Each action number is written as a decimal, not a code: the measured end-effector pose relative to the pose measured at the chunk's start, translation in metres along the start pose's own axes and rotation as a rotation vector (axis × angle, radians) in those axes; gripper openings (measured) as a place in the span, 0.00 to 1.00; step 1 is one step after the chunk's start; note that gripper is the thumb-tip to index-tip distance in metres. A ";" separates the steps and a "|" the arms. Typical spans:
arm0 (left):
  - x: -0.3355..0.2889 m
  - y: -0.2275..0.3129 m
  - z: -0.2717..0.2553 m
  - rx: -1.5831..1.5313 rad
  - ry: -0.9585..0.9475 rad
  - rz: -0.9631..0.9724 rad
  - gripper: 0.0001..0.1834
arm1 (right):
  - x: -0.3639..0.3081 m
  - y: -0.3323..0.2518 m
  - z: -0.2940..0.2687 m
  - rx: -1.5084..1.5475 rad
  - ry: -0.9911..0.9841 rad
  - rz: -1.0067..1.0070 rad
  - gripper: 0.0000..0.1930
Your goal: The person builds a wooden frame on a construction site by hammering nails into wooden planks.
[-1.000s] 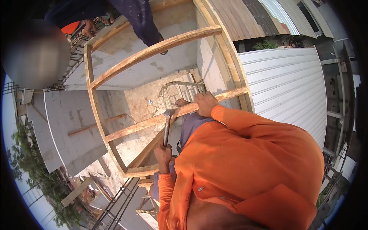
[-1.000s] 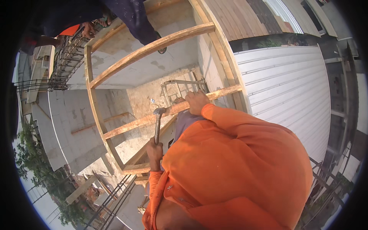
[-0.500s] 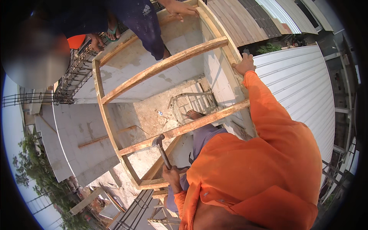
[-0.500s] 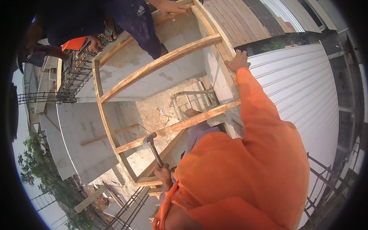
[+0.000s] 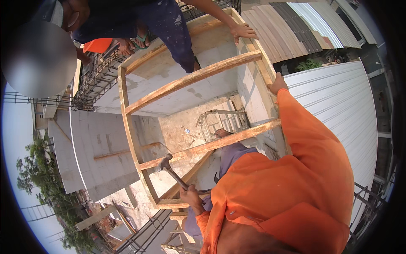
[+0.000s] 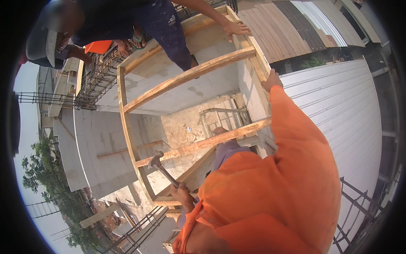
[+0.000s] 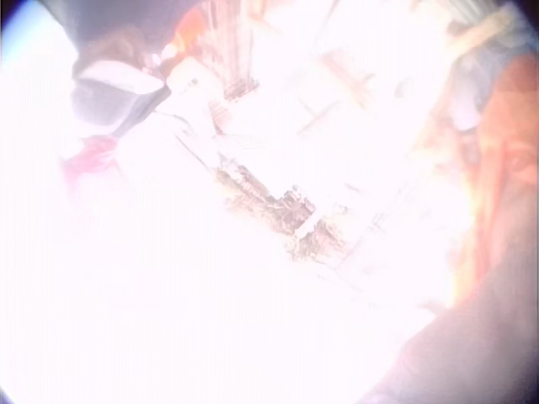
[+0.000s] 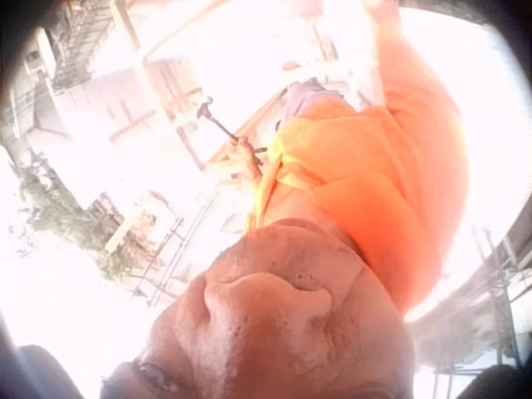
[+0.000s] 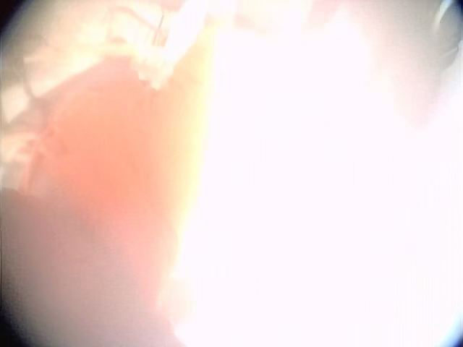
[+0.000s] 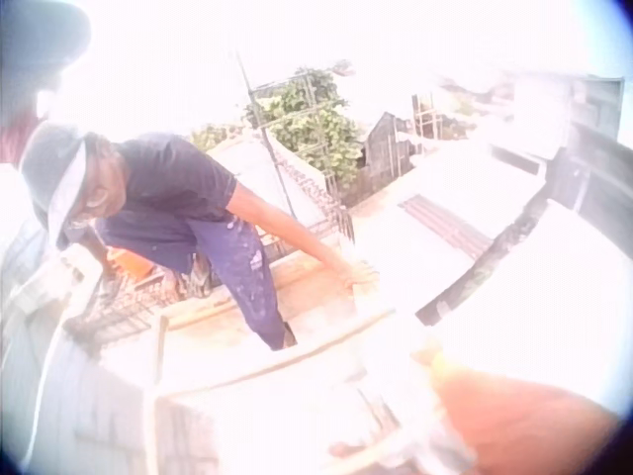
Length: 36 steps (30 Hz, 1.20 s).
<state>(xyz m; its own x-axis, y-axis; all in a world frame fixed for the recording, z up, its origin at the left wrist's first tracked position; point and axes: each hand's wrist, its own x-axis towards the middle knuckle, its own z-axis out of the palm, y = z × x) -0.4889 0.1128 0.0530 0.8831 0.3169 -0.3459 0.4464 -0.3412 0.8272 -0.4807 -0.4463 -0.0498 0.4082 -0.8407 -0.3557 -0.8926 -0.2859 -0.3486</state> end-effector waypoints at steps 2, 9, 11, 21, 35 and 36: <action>0.003 -0.006 -0.011 -0.106 0.100 0.099 0.05 | -0.001 0.003 0.002 0.009 0.030 -0.008 0.37; 0.013 0.021 -0.067 -0.391 0.277 0.180 0.03 | -0.074 -0.009 0.009 -0.060 0.309 -0.402 0.31; 0.017 0.022 -0.074 -0.346 0.323 0.027 0.03 | -0.108 -0.019 0.028 -0.092 0.053 -0.632 0.28; 0.026 0.011 -0.067 -0.336 0.373 0.091 0.03 | -0.158 -0.044 0.061 -0.330 -0.553 -0.627 0.28; 0.026 0.043 -0.083 -0.416 0.653 0.280 0.05 | -0.162 -0.045 0.062 -0.367 -0.498 -0.637 0.25; 0.027 0.041 -0.088 -0.387 0.661 0.330 0.06 | -0.162 -0.047 0.061 -0.386 -0.512 -0.621 0.25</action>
<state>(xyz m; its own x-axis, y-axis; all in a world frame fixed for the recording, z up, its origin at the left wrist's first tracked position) -0.4591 0.1852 0.1160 0.6395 0.7492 0.1725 -0.0085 -0.2174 0.9760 -0.4935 -0.2686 -0.0292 0.7926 -0.2011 -0.5757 -0.4467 -0.8341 -0.3236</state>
